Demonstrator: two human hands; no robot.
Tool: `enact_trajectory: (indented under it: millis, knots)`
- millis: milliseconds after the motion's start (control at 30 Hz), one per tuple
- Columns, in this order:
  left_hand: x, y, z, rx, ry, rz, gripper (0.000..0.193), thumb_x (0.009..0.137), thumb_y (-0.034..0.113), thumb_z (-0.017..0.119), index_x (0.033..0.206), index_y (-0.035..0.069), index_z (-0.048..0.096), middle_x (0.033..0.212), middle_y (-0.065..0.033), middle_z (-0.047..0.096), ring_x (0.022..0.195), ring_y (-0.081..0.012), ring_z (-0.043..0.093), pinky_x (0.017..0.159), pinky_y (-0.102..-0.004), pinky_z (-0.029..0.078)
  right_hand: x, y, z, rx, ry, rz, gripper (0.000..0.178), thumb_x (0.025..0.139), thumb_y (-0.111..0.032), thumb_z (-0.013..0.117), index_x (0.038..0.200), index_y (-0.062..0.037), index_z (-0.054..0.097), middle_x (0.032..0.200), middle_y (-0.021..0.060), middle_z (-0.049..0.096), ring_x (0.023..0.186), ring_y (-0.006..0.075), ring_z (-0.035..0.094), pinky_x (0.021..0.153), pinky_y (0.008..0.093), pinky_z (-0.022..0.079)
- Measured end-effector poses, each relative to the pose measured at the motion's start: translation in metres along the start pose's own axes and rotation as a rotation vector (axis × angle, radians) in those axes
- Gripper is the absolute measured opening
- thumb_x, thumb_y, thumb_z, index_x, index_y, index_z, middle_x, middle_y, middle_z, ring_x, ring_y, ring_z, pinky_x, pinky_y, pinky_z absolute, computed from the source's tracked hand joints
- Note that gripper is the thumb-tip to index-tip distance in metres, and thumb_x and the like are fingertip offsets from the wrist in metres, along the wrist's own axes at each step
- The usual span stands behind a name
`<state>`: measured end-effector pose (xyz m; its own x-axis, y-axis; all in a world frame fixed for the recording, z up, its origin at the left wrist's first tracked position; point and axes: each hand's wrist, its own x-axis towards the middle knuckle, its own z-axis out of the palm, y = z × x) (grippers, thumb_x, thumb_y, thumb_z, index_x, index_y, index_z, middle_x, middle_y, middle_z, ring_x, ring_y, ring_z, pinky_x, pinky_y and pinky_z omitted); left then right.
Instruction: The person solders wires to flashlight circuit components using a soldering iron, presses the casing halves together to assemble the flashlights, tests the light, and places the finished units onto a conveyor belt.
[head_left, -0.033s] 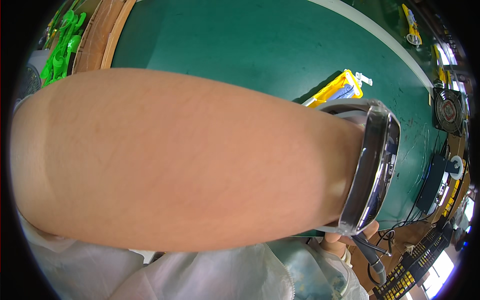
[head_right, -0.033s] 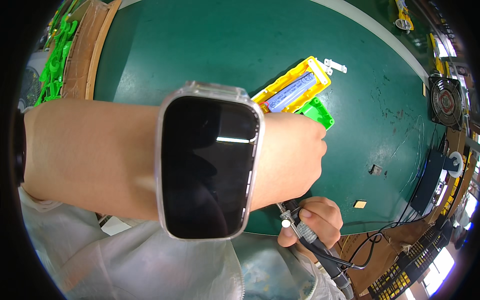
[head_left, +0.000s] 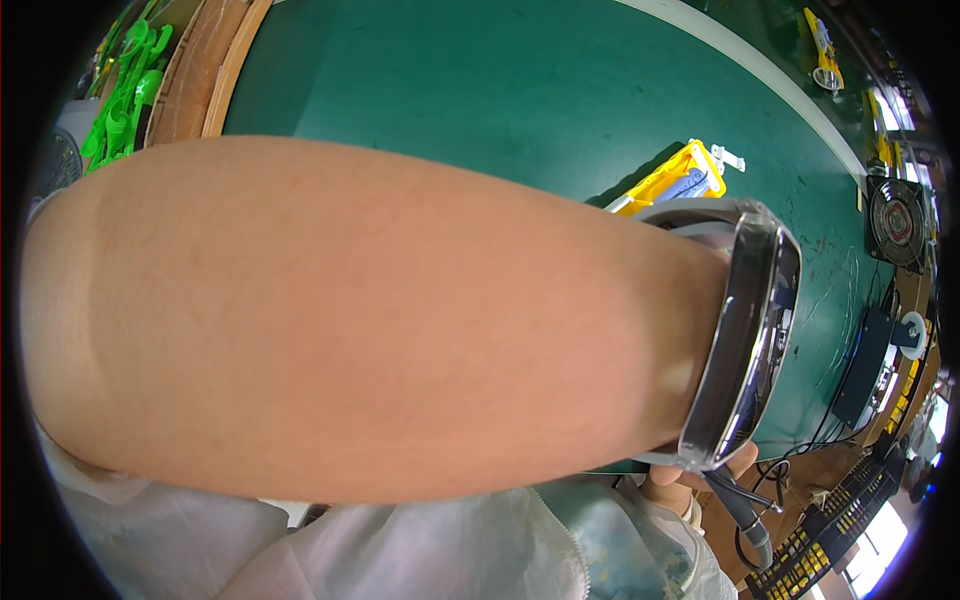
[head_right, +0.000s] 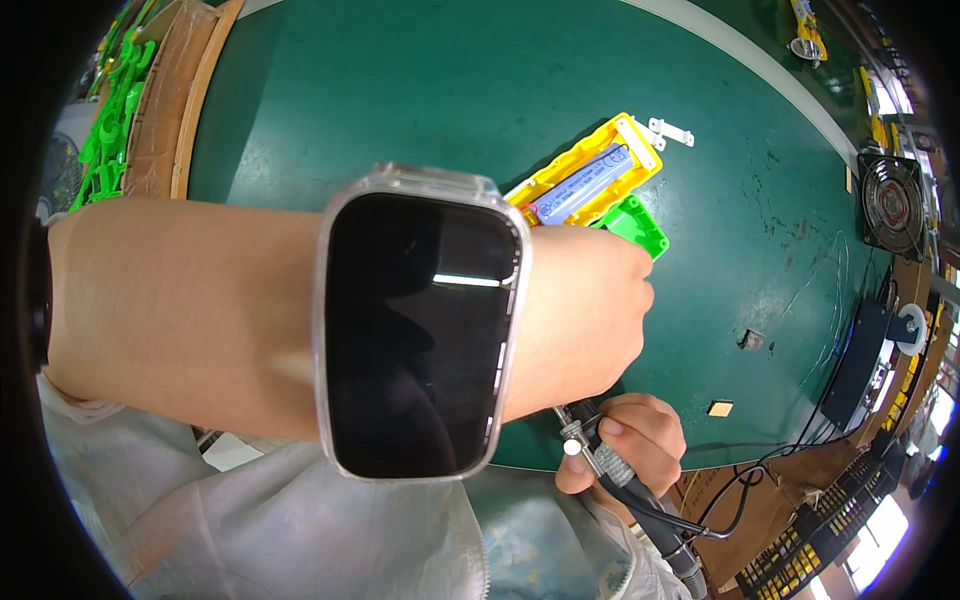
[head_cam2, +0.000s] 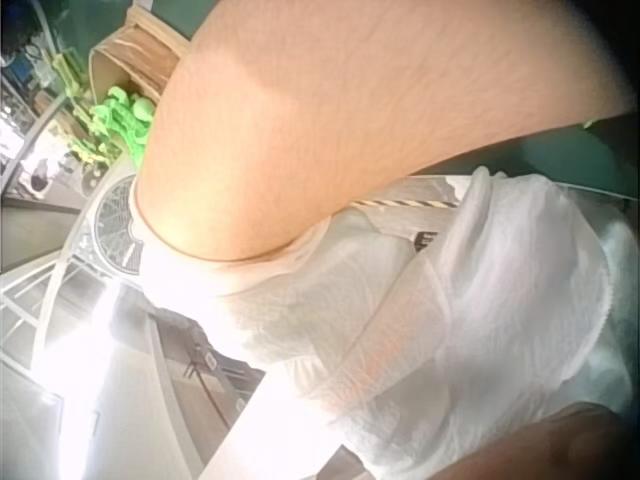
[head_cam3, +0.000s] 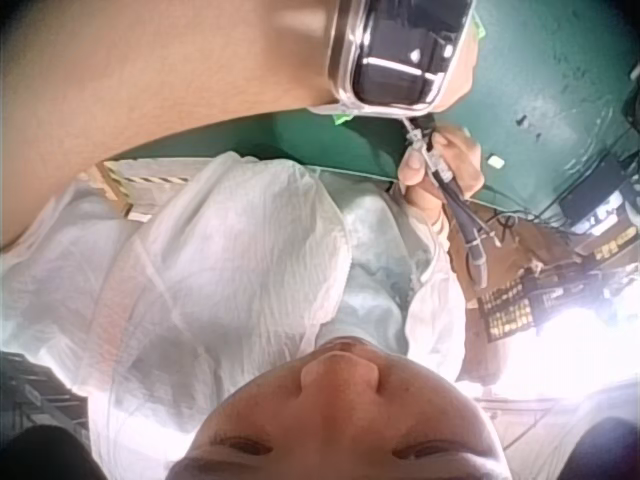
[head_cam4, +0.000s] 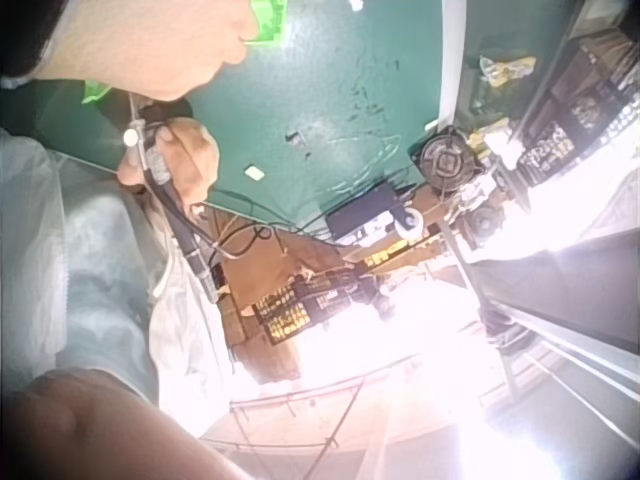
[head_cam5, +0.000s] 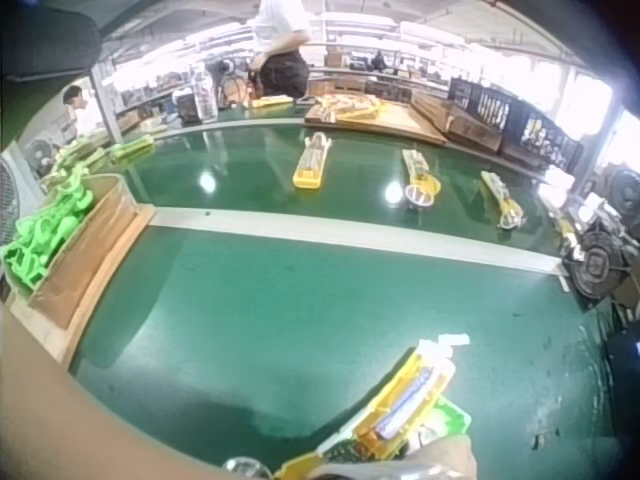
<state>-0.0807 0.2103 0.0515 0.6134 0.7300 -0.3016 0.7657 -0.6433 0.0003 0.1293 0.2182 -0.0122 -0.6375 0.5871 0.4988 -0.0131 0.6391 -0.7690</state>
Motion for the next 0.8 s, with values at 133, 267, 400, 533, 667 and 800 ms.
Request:
enact_trajectory:
  millis: [133, 267, 400, 533, 667, 800]
  knots:
    - [0.0000, 0.0005, -0.0014, -0.002, -0.003, -0.001, 0.013, 0.080, 0.021, 0.066, 0.087, 0.015, 0.075, 0.089, 0.0008, 0.070, 0.096, -0.0164, 0.060, 0.081, -0.0277, 0.046, 0.0001, -0.0008, -0.0005, 0.014, -0.001, -0.007, 0.035, 0.073, -0.022, 0.073, 0.089, -0.0027, 0.048, 0.072, 0.0103, 0.055, 0.050, 0.0233, 0.056, 0.044, 0.0316, 0.044]
    - [-0.0004, 0.0011, -0.0034, -0.003, -0.005, -0.001, 0.013, 0.080, 0.022, 0.066, 0.088, 0.015, 0.075, 0.090, 0.0007, 0.070, 0.096, -0.0165, 0.060, 0.081, -0.0278, 0.046, 0.0003, -0.0005, -0.0012, -0.007, -0.008, -0.015, 0.035, 0.072, -0.022, 0.072, 0.089, -0.0027, 0.048, 0.072, 0.0105, 0.056, 0.050, 0.0235, 0.056, 0.043, 0.0317, 0.044]
    - [-0.0005, 0.0015, -0.0053, -0.007, -0.009, 0.000, 0.013, 0.080, 0.022, 0.066, 0.088, 0.015, 0.075, 0.090, 0.0006, 0.070, 0.097, -0.0166, 0.060, 0.081, -0.0279, 0.046, 0.0004, 0.0000, -0.0019, -0.008, -0.021, -0.012, 0.035, 0.072, -0.022, 0.073, 0.088, -0.0028, 0.048, 0.072, 0.0105, 0.056, 0.049, 0.0237, 0.056, 0.043, 0.0319, 0.044]
    - [-0.0006, 0.0020, -0.0063, -0.010, -0.012, -0.001, 0.014, 0.080, 0.022, 0.066, 0.089, 0.015, 0.075, 0.090, 0.0006, 0.070, 0.097, -0.0167, 0.060, 0.081, -0.0279, 0.046, -0.0007, 0.0005, 0.0002, 0.008, 0.017, -0.018, 0.035, 0.072, -0.022, 0.073, 0.089, -0.0029, 0.048, 0.072, 0.0103, 0.056, 0.049, 0.0235, 0.056, 0.043, 0.0318, 0.044]
    - [-0.0009, 0.0022, -0.0075, -0.012, -0.014, -0.001, 0.014, 0.080, 0.022, 0.066, 0.089, 0.015, 0.075, 0.090, 0.0005, 0.070, 0.097, -0.0168, 0.060, 0.082, -0.0280, 0.046, 0.0001, -0.0007, -0.0010, -0.010, -0.014, -0.004, 0.035, 0.072, -0.022, 0.073, 0.088, -0.0031, 0.048, 0.072, 0.0100, 0.056, 0.050, 0.0232, 0.056, 0.044, 0.0317, 0.044]
    - [-0.0027, 0.0021, -0.0090, -0.015, -0.017, -0.001, 0.014, 0.080, 0.022, 0.066, 0.090, 0.015, 0.075, 0.091, 0.0004, 0.070, 0.097, -0.0169, 0.060, 0.082, -0.0281, 0.047, 0.0007, -0.0018, -0.0012, -0.014, -0.014, 0.000, 0.035, 0.072, -0.022, 0.073, 0.088, -0.0033, 0.047, 0.072, 0.0098, 0.056, 0.050, 0.0230, 0.056, 0.044, 0.0316, 0.044]
